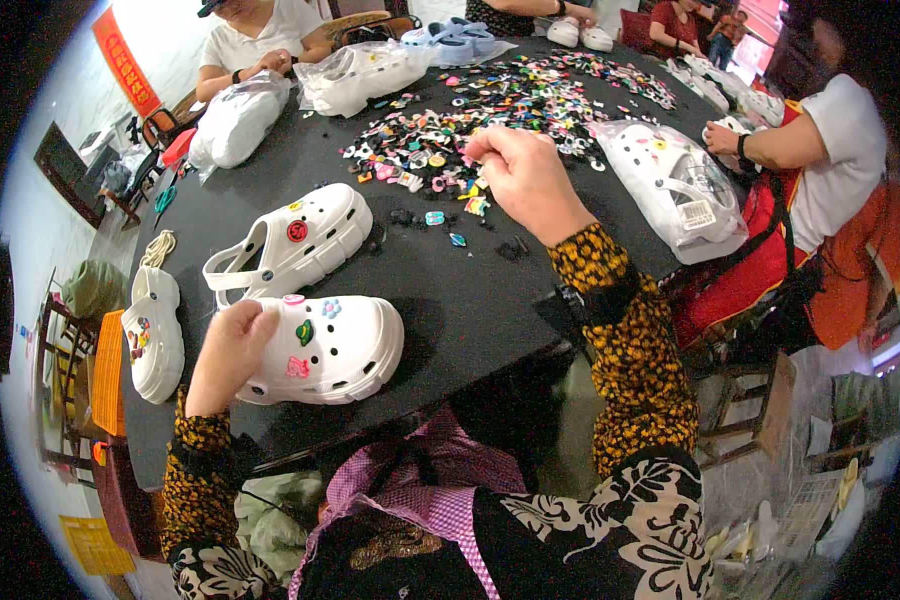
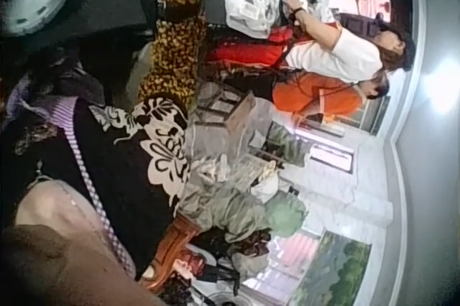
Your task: Decorating white clogs with colorful charms and then packaging them into plastic bags.
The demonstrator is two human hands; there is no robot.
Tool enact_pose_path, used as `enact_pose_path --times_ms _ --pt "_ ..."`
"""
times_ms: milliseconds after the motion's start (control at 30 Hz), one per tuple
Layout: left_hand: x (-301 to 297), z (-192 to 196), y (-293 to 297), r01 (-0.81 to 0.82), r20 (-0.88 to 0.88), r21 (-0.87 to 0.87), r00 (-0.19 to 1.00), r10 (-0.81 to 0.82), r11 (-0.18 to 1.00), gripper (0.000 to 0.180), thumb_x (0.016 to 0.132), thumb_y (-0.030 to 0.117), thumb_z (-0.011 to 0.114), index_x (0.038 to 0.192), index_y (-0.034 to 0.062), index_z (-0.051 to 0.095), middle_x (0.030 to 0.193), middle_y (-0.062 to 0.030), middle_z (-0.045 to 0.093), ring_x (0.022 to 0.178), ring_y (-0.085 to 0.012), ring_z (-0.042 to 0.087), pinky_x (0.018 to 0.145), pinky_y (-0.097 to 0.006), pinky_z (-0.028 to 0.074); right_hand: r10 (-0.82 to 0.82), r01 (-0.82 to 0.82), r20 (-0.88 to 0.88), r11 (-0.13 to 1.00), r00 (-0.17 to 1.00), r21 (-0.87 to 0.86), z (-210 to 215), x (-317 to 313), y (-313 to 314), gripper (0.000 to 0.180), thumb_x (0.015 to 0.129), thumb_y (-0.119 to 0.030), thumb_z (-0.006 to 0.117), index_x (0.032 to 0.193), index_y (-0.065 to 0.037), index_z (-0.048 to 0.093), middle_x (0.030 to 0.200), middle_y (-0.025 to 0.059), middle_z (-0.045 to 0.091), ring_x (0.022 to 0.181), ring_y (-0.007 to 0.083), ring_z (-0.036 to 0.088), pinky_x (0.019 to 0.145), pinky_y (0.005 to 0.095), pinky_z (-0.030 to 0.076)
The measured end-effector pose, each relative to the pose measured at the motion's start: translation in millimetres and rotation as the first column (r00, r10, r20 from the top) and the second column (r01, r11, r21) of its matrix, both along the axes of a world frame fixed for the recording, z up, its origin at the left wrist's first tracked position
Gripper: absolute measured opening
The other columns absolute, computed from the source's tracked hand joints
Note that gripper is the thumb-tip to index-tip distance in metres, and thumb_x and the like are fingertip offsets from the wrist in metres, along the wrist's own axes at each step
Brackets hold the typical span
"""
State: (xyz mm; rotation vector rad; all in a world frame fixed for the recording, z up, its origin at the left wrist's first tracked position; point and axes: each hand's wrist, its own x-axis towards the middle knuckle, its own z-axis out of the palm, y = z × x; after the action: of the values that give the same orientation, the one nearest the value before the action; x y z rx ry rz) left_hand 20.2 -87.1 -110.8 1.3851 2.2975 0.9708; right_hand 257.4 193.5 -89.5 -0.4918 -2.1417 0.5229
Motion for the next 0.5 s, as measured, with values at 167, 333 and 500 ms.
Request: enact_pose_path --times_ms 167,333,500 --pt "-16.4 23.3 13.8 -0.061 -0.157 0.137 0.984 0.083 0.989 0.027 0.086 0.019 0.06 0.078 -0.0061 0.061 0.061 -0.0202 0.055 0.052 -0.0221 0.054 0.055 -0.035 0.043 0.002 0.003 0.162 0.999 0.987 -0.032 -9.2 -16.3 25.0 0.017 0.085 -0.006 0.054 0.096 0.0 0.066 0.085 0.011 0.068 0.075 0.016 0.064 0.069 0.0287 0.049" --pt "-48.3 16.8 44.2 0.02 -0.292 0.286 0.954 0.067 0.958 0.026 0.085 0.021 0.06 0.096 -0.0027 0.063 0.088 -0.0179 0.065 0.078 -0.0284 0.063 0.073 -0.035 0.049 0.048 -0.047 0.279 0.999 0.959 -0.01 -32.0 -55.4 40.0 0.02 0.081 -0.008 0.055 0.095 0.0 0.067 0.087 0.0147 0.069 0.081 0.025 0.067 0.074 0.0339 0.052" --pt "-63.6 6.2 67.7 -0.013 -0.111 0.047 0.994 0.018 0.999 0.042 0.086 0.031 0.057 0.108 -0.005 0.062 0.093 -0.0192 0.067 0.085 -0.0283 0.065 0.078 -0.036 0.048 0.008 0.024 0.348 0.996 0.938 -0.086 -59.8 -79.1 67.9 0.025 0.075 -0.017 0.059 0.095 -0.008 0.071 0.092 0.0146 0.069 0.09 0.03 0.066 0.082 0.0401 0.051"
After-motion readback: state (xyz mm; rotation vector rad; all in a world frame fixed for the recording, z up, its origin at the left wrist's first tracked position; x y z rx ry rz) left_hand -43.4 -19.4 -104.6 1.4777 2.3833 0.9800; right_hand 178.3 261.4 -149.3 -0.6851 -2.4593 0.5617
